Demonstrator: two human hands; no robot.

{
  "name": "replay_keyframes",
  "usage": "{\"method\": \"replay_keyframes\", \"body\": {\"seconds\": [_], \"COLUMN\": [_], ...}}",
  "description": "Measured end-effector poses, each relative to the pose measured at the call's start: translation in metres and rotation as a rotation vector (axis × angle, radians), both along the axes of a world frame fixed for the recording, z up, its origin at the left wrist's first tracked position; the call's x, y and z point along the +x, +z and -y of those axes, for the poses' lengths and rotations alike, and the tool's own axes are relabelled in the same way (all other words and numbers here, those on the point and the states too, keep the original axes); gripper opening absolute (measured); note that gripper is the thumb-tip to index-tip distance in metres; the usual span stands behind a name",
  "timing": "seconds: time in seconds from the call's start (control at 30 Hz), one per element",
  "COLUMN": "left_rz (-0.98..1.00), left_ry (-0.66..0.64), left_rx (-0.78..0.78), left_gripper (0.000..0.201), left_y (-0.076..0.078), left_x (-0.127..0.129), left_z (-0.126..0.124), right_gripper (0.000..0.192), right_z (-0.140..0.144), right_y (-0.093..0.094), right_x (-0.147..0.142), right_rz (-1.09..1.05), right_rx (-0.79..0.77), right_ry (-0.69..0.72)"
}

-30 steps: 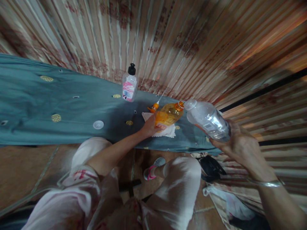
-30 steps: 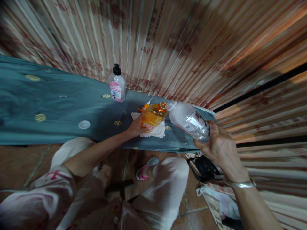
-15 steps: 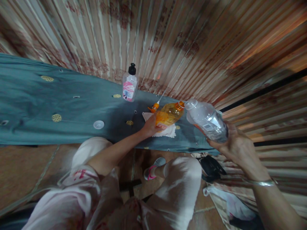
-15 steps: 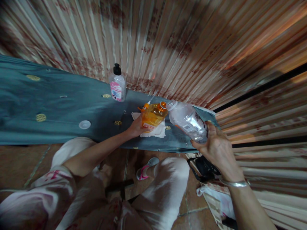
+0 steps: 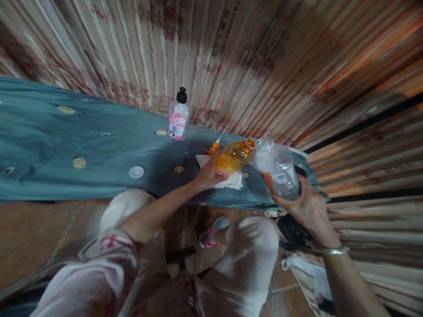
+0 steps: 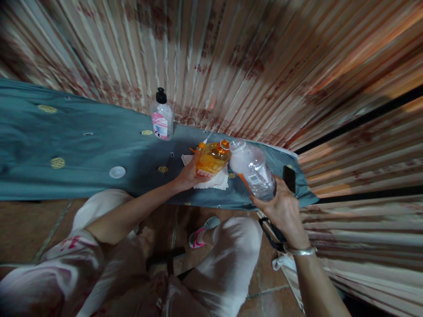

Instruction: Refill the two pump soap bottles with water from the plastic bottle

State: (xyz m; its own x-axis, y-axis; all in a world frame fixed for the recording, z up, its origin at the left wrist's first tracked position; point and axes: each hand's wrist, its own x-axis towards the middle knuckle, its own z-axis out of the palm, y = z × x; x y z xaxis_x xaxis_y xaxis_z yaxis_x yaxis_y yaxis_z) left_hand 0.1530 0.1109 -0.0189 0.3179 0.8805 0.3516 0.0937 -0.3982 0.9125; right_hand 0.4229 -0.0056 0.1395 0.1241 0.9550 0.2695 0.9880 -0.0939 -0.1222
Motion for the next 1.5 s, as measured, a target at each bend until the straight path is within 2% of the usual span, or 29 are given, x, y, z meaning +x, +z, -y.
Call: {"method": "replay_keyframes", "body": {"seconds": [0.13,0.27,0.4,0.53,0.67,0.73,0.8,0.83,0.93,1.0,1.13,1.2,1.27,1.4,1.5], "left_rz": [0.038,0.057,0.049,0.033,0.023,0.061,0.100,0.120,0.207,0.246,0.323,0.372,0.434,0.491,0.531], "left_ry": [-0.016,-0.028,0.011,0.098,0.232,0.147,-0.053,-0.132,-0.250,-0.310,-0.249,-0.224,-0.253,-0.337,-0.403], "left_rx": [-0.030,-0.071,-0.078,-0.026,0.034,0.048,-0.019,-0.081,-0.289,-0.367,-0.452,-0.486,-0.498,-0.517,-0.544], "left_gripper": [0.121,0.124,0.125,0.120,0.109,0.092,0.078,0.077,0.105,0.114,0.107,0.099,0.094,0.085,0.082], "left_y": [0.004,0.015,0.022,0.029,0.056,0.074,0.087,0.091,0.095,0.094,0.093,0.095,0.100,0.118,0.130], "left_x": [0.000,-0.001,-0.003,-0.018,-0.036,-0.037,-0.029,-0.023,-0.002,0.009,0.021,0.023,0.026,0.034,0.042], "left_z": [0.002,0.005,0.010,0.021,0.049,0.070,0.094,0.106,0.132,0.140,0.140,0.136,0.131,0.121,0.116], "right_gripper": [0.092,0.092,0.081,0.067,0.062,0.060,0.059,0.059,0.060,0.062,0.065,0.074,0.086,0.094,0.075], "right_z": [0.006,0.014,0.024,0.039,0.058,0.069,0.078,0.083,0.091,0.094,0.097,0.097,0.098,0.104,0.111], "right_y": [-0.008,-0.015,-0.022,-0.033,-0.043,-0.048,-0.052,-0.053,-0.059,-0.064,-0.071,-0.073,-0.073,-0.079,-0.092], "right_x": [-0.010,-0.017,-0.022,-0.030,-0.047,-0.057,-0.068,-0.074,-0.091,-0.101,-0.118,-0.124,-0.125,-0.114,-0.106], "right_rz": [-0.085,-0.180,-0.299,-0.572,-0.881,-0.939,-0.947,-0.943,-0.935,-0.930,-0.905,-0.914,-0.978,-1.289,-1.588], "right_rx": [-0.032,-0.021,0.011,0.063,0.099,0.088,0.046,0.026,0.021,0.043,0.050,0.062,0.108,0.339,0.419], "right_ry": [-0.098,-0.162,-0.200,-0.189,-0.194,-0.219,-0.240,-0.240,-0.182,-0.129,-0.133,-0.174,-0.204,-0.196,-0.229]}}
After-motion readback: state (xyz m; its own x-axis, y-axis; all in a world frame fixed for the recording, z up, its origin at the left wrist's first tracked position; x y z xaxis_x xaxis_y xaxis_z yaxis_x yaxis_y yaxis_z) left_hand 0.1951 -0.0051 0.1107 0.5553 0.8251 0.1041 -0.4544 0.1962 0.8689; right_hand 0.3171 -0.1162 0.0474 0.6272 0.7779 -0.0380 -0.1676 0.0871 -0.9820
